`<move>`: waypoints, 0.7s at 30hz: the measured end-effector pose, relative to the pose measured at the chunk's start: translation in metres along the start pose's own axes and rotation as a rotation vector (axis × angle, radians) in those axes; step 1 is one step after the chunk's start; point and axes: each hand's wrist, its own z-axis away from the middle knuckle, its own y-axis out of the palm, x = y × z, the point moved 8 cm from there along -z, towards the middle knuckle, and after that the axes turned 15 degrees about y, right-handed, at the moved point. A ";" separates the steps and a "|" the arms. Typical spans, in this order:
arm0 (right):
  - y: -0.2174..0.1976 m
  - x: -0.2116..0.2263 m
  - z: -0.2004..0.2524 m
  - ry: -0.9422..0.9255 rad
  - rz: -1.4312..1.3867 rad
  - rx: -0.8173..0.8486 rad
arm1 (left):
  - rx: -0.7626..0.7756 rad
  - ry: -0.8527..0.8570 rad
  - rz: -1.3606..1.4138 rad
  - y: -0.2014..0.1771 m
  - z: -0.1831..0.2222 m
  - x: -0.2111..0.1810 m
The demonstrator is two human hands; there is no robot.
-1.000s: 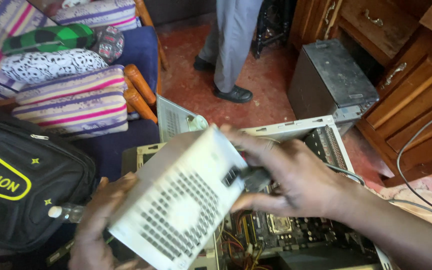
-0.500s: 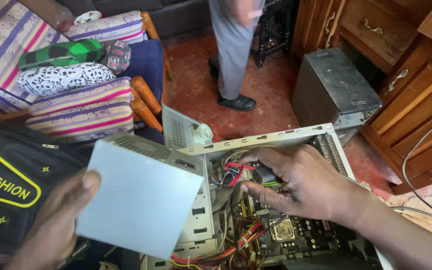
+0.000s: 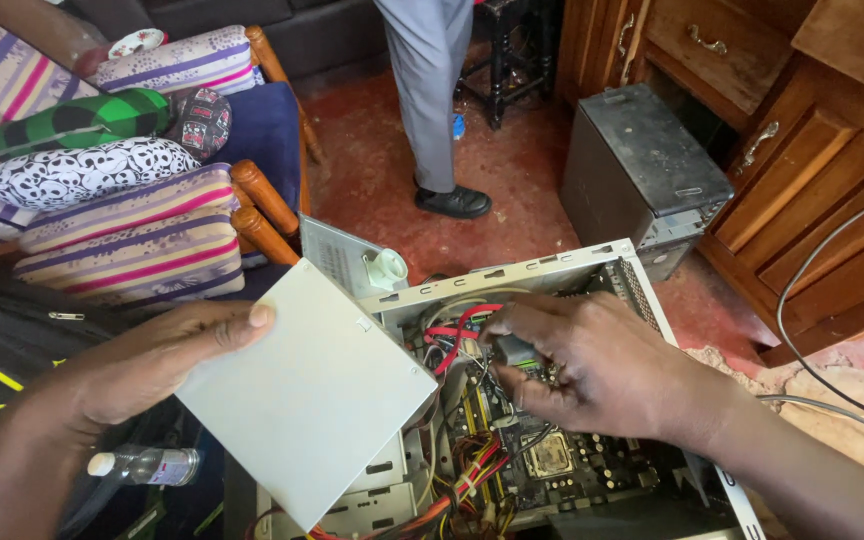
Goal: Repairing a desktop computer by handling internal components and cables
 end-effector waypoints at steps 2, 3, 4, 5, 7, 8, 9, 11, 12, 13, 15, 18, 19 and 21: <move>0.004 -0.001 0.000 0.019 0.018 0.042 | 0.034 -0.025 -0.012 0.002 0.000 -0.001; 0.003 0.002 0.001 0.002 0.005 0.054 | 0.061 -0.036 -0.016 0.004 0.000 -0.001; 0.003 0.004 0.001 -0.015 -0.008 0.065 | 0.089 -0.047 -0.021 0.006 0.000 -0.001; 0.002 0.003 0.001 -0.013 -0.008 0.065 | 0.091 -0.047 -0.021 0.006 0.001 0.000; 0.008 -0.001 0.002 0.025 0.003 0.152 | -0.093 0.168 -0.420 -0.015 0.000 -0.017; 0.010 -0.004 0.003 0.027 0.004 0.155 | -0.090 0.167 -0.417 -0.010 0.002 -0.017; 0.009 -0.005 0.004 0.006 0.005 0.129 | -0.117 0.115 -0.394 -0.009 0.005 -0.013; 0.004 -0.006 0.004 -0.016 0.010 0.103 | -0.147 0.066 -0.368 -0.001 0.010 -0.004; -0.006 -0.005 0.004 -0.025 -0.022 0.037 | -0.236 0.035 -0.169 0.003 0.013 0.006; -0.015 -0.004 0.004 -0.034 -0.057 -0.027 | -0.322 0.002 0.029 0.008 0.017 0.016; -0.021 -0.023 0.003 0.030 0.070 -0.078 | -0.434 0.075 -0.071 0.011 0.029 0.013; -0.036 -0.030 -0.010 0.083 0.169 -0.120 | -0.663 0.412 -0.435 0.018 0.048 -0.011; -0.041 -0.026 -0.016 0.066 0.136 -0.113 | -0.779 0.678 -0.703 0.028 0.064 -0.032; -0.042 -0.016 -0.034 -0.012 0.196 -0.108 | -0.901 0.690 -1.015 0.051 0.072 -0.044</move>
